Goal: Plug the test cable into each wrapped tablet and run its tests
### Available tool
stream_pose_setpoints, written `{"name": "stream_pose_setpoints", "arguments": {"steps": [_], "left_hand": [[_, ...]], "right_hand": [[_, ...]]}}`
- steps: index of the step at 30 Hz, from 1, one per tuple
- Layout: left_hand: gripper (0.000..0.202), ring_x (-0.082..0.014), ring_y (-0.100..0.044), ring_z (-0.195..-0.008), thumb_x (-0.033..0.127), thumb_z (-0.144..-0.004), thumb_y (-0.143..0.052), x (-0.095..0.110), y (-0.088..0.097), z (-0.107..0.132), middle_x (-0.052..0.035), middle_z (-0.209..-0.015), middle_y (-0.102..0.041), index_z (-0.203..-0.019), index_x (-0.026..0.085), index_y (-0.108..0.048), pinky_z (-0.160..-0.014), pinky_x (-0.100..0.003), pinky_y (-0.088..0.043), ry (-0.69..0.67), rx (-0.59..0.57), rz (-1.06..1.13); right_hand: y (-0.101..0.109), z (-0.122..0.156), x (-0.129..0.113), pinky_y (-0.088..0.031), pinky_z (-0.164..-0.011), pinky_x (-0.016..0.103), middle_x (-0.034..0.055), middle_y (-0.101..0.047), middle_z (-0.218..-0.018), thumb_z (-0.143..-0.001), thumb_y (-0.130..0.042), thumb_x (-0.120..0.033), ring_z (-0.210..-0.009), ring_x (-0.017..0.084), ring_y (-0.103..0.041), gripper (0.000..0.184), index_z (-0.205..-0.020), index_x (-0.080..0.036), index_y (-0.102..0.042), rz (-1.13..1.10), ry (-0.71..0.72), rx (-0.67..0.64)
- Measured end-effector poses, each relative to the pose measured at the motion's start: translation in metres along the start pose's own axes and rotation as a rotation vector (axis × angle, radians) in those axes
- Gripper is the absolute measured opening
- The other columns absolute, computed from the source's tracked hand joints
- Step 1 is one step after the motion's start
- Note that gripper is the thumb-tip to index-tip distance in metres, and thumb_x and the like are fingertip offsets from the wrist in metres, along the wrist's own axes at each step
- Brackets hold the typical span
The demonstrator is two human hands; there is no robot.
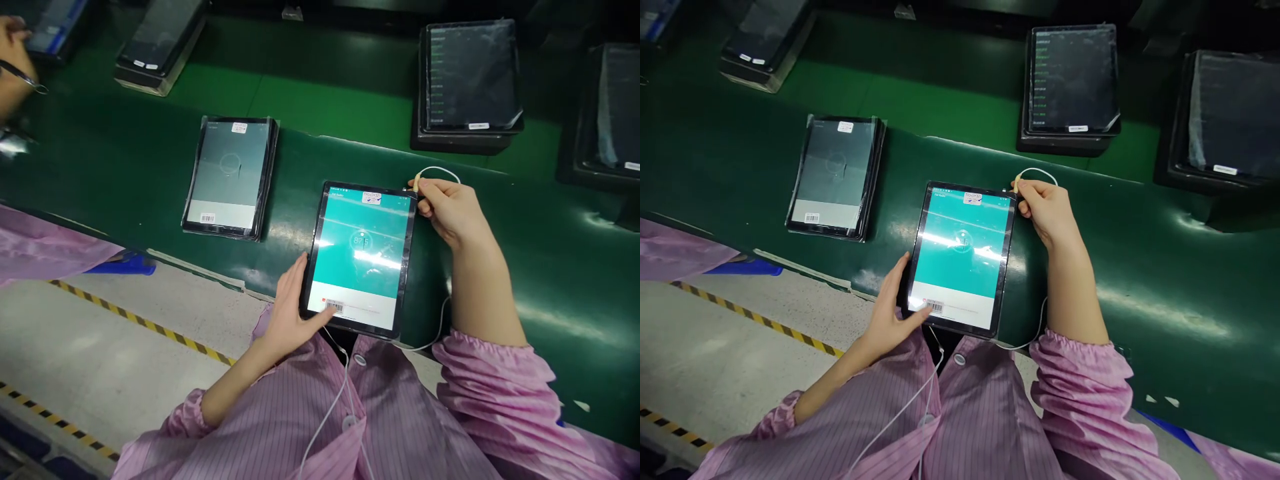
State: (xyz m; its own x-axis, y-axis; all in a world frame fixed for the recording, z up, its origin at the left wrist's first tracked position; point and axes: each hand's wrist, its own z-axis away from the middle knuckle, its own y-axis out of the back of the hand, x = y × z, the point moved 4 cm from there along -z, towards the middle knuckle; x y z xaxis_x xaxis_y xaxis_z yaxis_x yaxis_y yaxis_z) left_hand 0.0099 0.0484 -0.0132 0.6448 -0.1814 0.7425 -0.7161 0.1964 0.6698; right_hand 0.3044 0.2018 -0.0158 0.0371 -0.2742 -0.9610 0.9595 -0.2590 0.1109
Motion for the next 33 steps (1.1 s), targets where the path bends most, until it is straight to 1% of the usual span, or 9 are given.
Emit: {"name": "stream_pose_setpoints", "arguments": {"steps": [3,5,9,14,19,22,27,31,33], "left_hand": [[0.065,-0.0329,-0.04,-0.145,0.053,-0.099,-0.049,-0.003,0.009,-0.015,-0.0121,-0.155,-0.047,-0.156,0.03,-0.028,-0.118,-0.061,-0.027,0.059,0.045,0.024],[0.052,-0.0304,-0.043,-0.143,0.048,-0.102,-0.043,-0.006,0.011,-0.023,-0.0091,-0.152,-0.052,-0.15,0.03,-0.04,-0.12,-0.061,-0.023,0.085,0.031,0.055],[0.044,-0.0279,-0.047,-0.142,0.041,-0.102,-0.041,-0.008,0.013,-0.026,-0.0052,-0.149,-0.057,-0.143,0.03,-0.051,-0.121,-0.06,-0.021,0.109,-0.011,0.092],[0.044,-0.028,-0.046,-0.142,0.045,-0.1,-0.046,-0.003,0.008,-0.023,-0.0054,-0.148,-0.057,-0.142,0.032,-0.05,-0.121,-0.06,-0.021,0.118,0.042,0.037],[0.069,-0.0328,-0.043,-0.144,0.055,-0.09,-0.062,0.005,0.002,-0.022,-0.01,-0.152,-0.051,-0.149,0.03,-0.035,-0.121,-0.062,-0.019,0.089,0.051,-0.029],[0.072,-0.0337,-0.041,-0.145,0.054,-0.089,-0.064,0.005,0.004,-0.023,-0.0107,-0.153,-0.049,-0.15,0.031,-0.033,-0.121,-0.063,-0.018,0.082,0.008,-0.032],[0.067,-0.0329,-0.039,-0.146,0.047,-0.091,-0.062,0.0,0.014,-0.026,-0.0097,-0.154,-0.05,-0.15,0.03,-0.036,-0.122,-0.061,-0.016,0.081,-0.102,-0.042],[0.06,-0.0311,-0.035,-0.149,0.042,-0.097,-0.054,-0.005,0.025,-0.027,-0.008,-0.159,-0.043,-0.153,0.031,-0.035,-0.123,-0.059,-0.013,0.066,-0.197,0.012],[0.065,-0.0309,-0.03,-0.151,0.042,-0.097,-0.055,-0.007,0.028,-0.027,-0.0072,-0.162,-0.037,-0.157,0.032,-0.029,-0.124,-0.059,-0.01,0.039,-0.265,0.038]], "right_hand": [[0.0,0.005,-0.002,-0.032,-0.042,0.019,0.0024,-0.061,-0.073,-0.092,-0.064,-0.023,-0.047,0.004,-0.037,0.026,-0.068,-0.016,-0.067,-0.029,0.005,0.007],[-0.001,0.009,-0.003,-0.032,-0.044,0.02,0.0033,-0.062,-0.075,-0.093,-0.06,-0.018,-0.047,0.004,-0.038,0.025,-0.069,-0.015,-0.068,-0.046,0.008,0.032],[-0.003,0.016,-0.004,-0.034,-0.049,0.021,0.0021,-0.061,-0.072,-0.09,-0.054,-0.009,-0.049,0.005,-0.041,0.022,-0.077,-0.014,-0.071,-0.084,0.032,0.089],[-0.003,0.019,-0.004,-0.035,-0.049,0.021,0.002,-0.062,-0.072,-0.084,-0.057,-0.01,-0.051,0.005,-0.044,0.018,-0.077,-0.014,-0.072,-0.117,0.042,0.114],[-0.002,0.017,-0.005,-0.035,-0.05,0.021,0.003,-0.062,-0.072,-0.081,-0.058,-0.012,-0.05,0.005,-0.043,0.016,-0.076,-0.015,-0.072,-0.145,0.05,0.105],[0.0,0.016,-0.002,-0.036,-0.051,0.022,0.0033,-0.062,-0.073,-0.081,-0.06,-0.014,-0.052,0.006,-0.044,0.013,-0.077,-0.015,-0.073,-0.141,0.073,0.093],[0.002,0.014,0.002,-0.036,-0.051,0.023,0.0027,-0.061,-0.075,-0.081,-0.063,-0.017,-0.053,0.007,-0.044,0.01,-0.08,-0.016,-0.073,-0.1,0.11,0.078],[0.001,0.015,0.0,-0.036,-0.051,0.023,0.0035,-0.061,-0.073,-0.082,-0.059,-0.01,-0.052,0.006,-0.044,0.015,-0.076,-0.015,-0.072,-0.137,0.082,0.097],[0.0,0.016,-0.002,-0.035,-0.05,0.023,0.0036,-0.061,-0.071,-0.082,-0.056,-0.007,-0.051,0.007,-0.043,0.019,-0.074,-0.015,-0.072,-0.153,0.065,0.119]]}}
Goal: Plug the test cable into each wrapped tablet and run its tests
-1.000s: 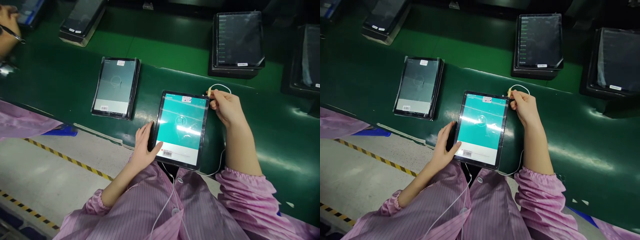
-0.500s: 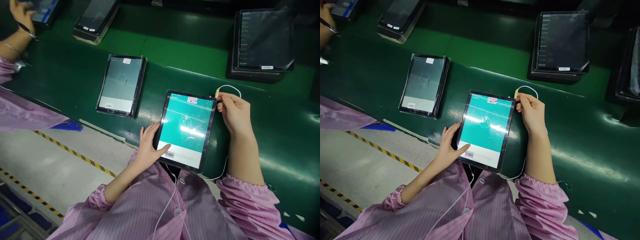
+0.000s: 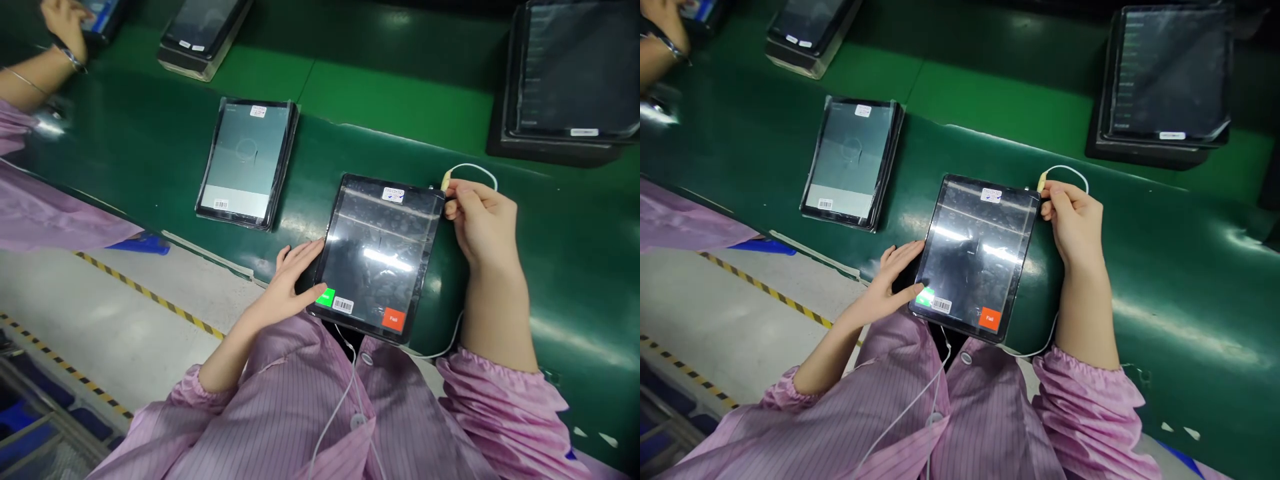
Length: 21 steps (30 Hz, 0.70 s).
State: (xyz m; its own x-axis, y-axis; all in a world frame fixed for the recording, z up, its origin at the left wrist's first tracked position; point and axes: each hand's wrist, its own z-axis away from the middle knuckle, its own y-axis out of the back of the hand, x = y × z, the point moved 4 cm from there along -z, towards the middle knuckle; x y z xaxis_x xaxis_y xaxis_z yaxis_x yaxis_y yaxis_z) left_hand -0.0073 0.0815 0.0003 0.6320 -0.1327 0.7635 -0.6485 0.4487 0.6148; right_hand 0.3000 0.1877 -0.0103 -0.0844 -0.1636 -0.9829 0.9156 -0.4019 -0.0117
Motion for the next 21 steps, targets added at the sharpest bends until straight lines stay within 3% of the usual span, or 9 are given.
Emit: {"name": "stream_pose_setpoints", "arguments": {"steps": [5,10,18,21], "left_hand": [[0.092,-0.0338,-0.023,-0.154,0.046,-0.09,-0.068,-0.003,0.0,0.0,-0.0064,-0.167,-0.026,-0.161,0.036,-0.011,-0.125,-0.059,-0.009,-0.049,-0.094,-0.048],[0.096,-0.0355,-0.018,-0.155,0.053,-0.09,-0.065,-0.001,0.0,0.001,-0.0071,-0.169,-0.02,-0.161,0.035,-0.003,-0.124,-0.06,-0.005,-0.082,-0.14,-0.026],[0.101,-0.0354,-0.017,-0.155,0.052,-0.087,-0.068,-0.001,0.0,0.001,-0.009,-0.169,-0.02,-0.162,0.031,-0.003,-0.124,-0.059,-0.003,-0.072,-0.145,-0.041],[0.093,-0.0341,-0.023,-0.153,0.052,-0.088,-0.066,0.0,-0.001,0.0,-0.0094,-0.166,-0.028,-0.161,0.031,-0.013,-0.124,-0.058,-0.006,-0.049,-0.098,-0.034]], "right_hand": [[-0.002,0.001,-0.002,-0.036,-0.051,0.024,0.0038,-0.061,-0.07,-0.081,-0.057,-0.007,-0.052,0.008,-0.042,0.019,-0.075,-0.016,-0.072,0.005,-0.018,0.008],[-0.002,0.004,-0.004,-0.034,-0.051,0.024,0.0037,-0.061,-0.07,-0.081,-0.055,-0.005,-0.052,0.008,-0.042,0.021,-0.073,-0.016,-0.072,-0.006,-0.021,0.028],[-0.002,-0.004,0.002,-0.038,-0.053,0.026,0.0037,-0.061,-0.074,-0.08,-0.061,-0.014,-0.054,0.009,-0.045,0.009,-0.079,-0.016,-0.07,0.058,0.001,0.003],[0.011,0.023,-0.012,-0.041,-0.054,0.028,0.0025,-0.062,-0.074,-0.077,-0.065,-0.019,-0.056,0.012,-0.05,0.011,-0.086,-0.02,-0.072,0.224,0.056,0.088]]}}
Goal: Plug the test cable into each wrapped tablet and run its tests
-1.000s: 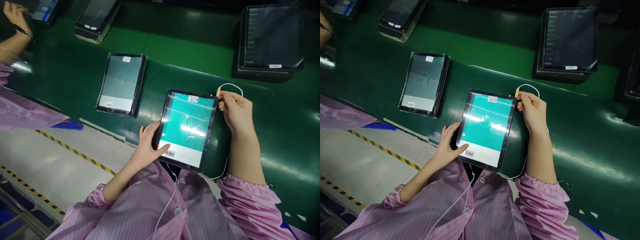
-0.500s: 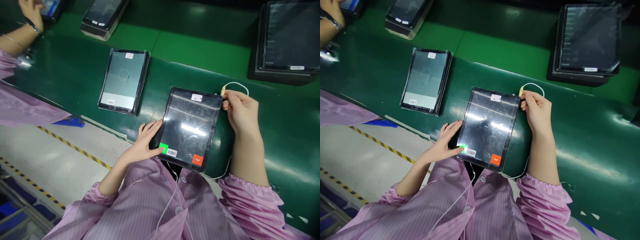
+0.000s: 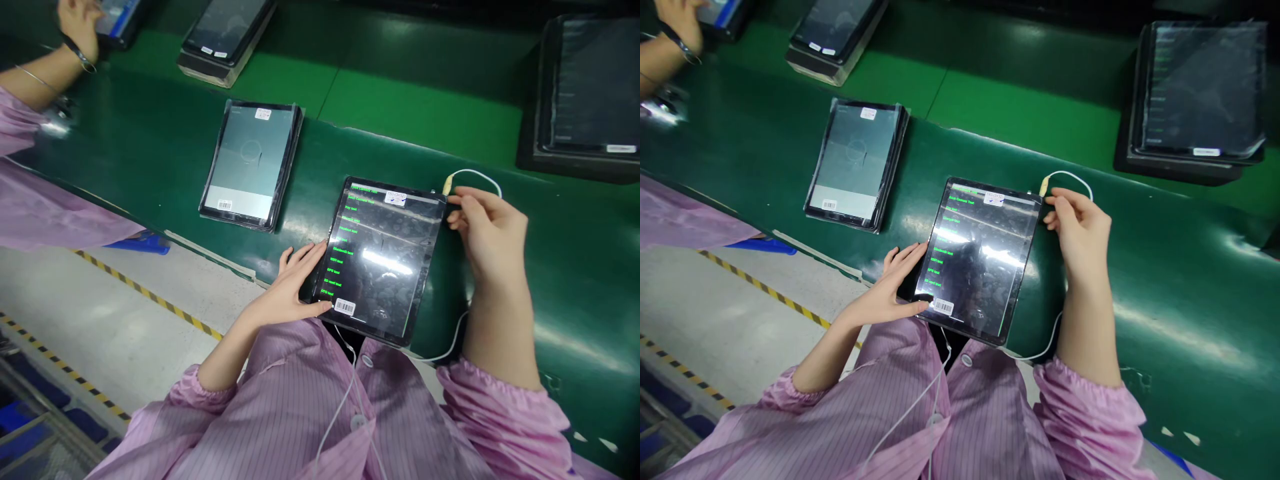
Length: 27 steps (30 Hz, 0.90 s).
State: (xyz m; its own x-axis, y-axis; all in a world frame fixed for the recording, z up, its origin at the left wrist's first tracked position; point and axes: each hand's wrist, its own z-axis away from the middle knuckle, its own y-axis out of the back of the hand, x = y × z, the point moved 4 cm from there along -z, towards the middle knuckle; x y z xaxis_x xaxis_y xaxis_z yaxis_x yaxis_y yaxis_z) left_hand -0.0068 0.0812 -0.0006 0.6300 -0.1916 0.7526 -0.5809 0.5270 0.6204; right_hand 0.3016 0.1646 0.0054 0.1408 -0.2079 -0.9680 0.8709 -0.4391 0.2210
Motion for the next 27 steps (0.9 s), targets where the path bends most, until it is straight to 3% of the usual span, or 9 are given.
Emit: {"name": "stream_pose_setpoints", "arguments": {"steps": [2,3,7,9,11,17,21,23,27], "left_hand": [[0.078,-0.0324,-0.032,-0.149,0.05,-0.091,-0.062,0.001,0.0,-0.002,-0.0098,-0.161,-0.039,-0.157,0.03,-0.026,-0.123,-0.057,-0.012,0.021,0.083,0.017],[0.071,-0.0315,-0.038,-0.146,0.049,-0.092,-0.06,0.001,0.0,-0.004,-0.0098,-0.158,-0.045,-0.154,0.029,-0.032,-0.122,-0.056,-0.015,0.03,0.133,0.022],[0.056,-0.0293,-0.047,-0.138,0.045,-0.094,-0.057,0.001,-0.001,-0.018,-0.0093,-0.15,-0.054,-0.145,0.029,-0.044,-0.117,-0.052,-0.026,0.032,0.272,0.002],[0.056,-0.0296,-0.047,-0.139,0.045,-0.094,-0.057,0.0,-0.001,-0.027,-0.0096,-0.151,-0.052,-0.145,0.028,-0.043,-0.115,-0.052,-0.029,0.024,0.297,-0.011],[0.059,-0.0304,-0.046,-0.14,0.046,-0.093,-0.057,0.0,-0.001,-0.033,-0.0111,-0.152,-0.051,-0.147,0.027,-0.041,-0.116,-0.053,-0.029,0.019,0.302,-0.018],[0.091,-0.0346,-0.029,-0.152,0.056,-0.088,-0.065,0.007,-0.012,-0.018,-0.0145,-0.163,-0.033,-0.158,0.028,-0.015,-0.124,-0.061,-0.012,0.009,0.188,0.022],[0.122,-0.0379,-0.013,-0.155,0.059,-0.078,-0.077,0.009,-0.028,0.0,-0.0182,-0.169,-0.011,-0.159,0.032,0.011,-0.124,-0.065,-0.01,-0.012,0.125,0.025],[0.136,-0.0399,-0.009,-0.155,0.057,-0.071,-0.083,0.008,-0.034,0.003,-0.0206,-0.169,-0.006,-0.157,0.032,0.019,-0.123,-0.067,-0.01,-0.022,0.13,0.011],[0.156,-0.0433,-0.01,-0.153,0.052,-0.055,-0.094,0.005,-0.041,-0.001,-0.0245,-0.167,-0.012,-0.157,0.028,0.022,-0.121,-0.069,-0.013,-0.022,0.161,-0.006]], "right_hand": [[0.017,0.037,-0.015,-0.043,-0.052,0.03,-0.0001,-0.06,-0.068,-0.077,-0.068,-0.021,-0.057,0.015,-0.052,0.019,-0.094,-0.028,-0.075,0.159,0.074,0.001],[0.022,0.06,-0.021,-0.042,-0.048,0.031,-0.0011,-0.059,-0.066,-0.08,-0.068,-0.026,-0.055,0.017,-0.052,0.021,-0.098,-0.036,-0.075,0.195,0.089,-0.114],[0.01,0.161,-0.031,-0.06,-0.071,0.034,0.0023,-0.072,-0.11,-0.094,-0.054,-0.026,-0.088,0.021,-0.071,0.031,-0.114,-0.041,-0.073,0.177,0.144,-1.07],[0.003,0.191,-0.023,-0.059,-0.089,0.033,0.0039,-0.07,-0.12,-0.096,-0.05,-0.02,-0.107,0.02,-0.068,0.037,-0.124,-0.035,-0.069,0.222,0.116,-1.28],[-0.002,0.203,-0.012,-0.057,-0.093,0.031,0.0047,-0.07,-0.118,-0.097,-0.05,-0.019,-0.107,0.018,-0.068,0.034,-0.124,-0.03,-0.069,0.246,0.06,-1.32],[0.025,0.181,-0.008,-0.059,-0.084,0.032,0.0069,-0.071,-0.12,-0.096,-0.057,-0.033,-0.103,0.02,-0.07,0.022,-0.104,-0.027,-0.076,0.275,0.08,-1.135],[0.044,0.085,-0.021,-0.056,-0.065,0.028,0.0056,-0.075,-0.096,-0.089,-0.065,-0.042,-0.078,0.018,-0.07,0.021,-0.097,-0.026,-0.076,0.304,0.089,-0.439],[0.034,0.03,-0.022,-0.053,-0.063,0.027,0.0058,-0.073,-0.085,-0.084,-0.067,-0.039,-0.072,0.018,-0.067,0.02,-0.089,-0.021,-0.075,0.312,0.056,-0.188],[-0.013,-0.04,-0.018,-0.041,-0.051,0.023,0.0027,-0.061,-0.056,-0.07,-0.079,-0.042,-0.056,0.014,-0.056,0.03,-0.062,-0.015,-0.068,0.364,-0.114,-0.254]]}}
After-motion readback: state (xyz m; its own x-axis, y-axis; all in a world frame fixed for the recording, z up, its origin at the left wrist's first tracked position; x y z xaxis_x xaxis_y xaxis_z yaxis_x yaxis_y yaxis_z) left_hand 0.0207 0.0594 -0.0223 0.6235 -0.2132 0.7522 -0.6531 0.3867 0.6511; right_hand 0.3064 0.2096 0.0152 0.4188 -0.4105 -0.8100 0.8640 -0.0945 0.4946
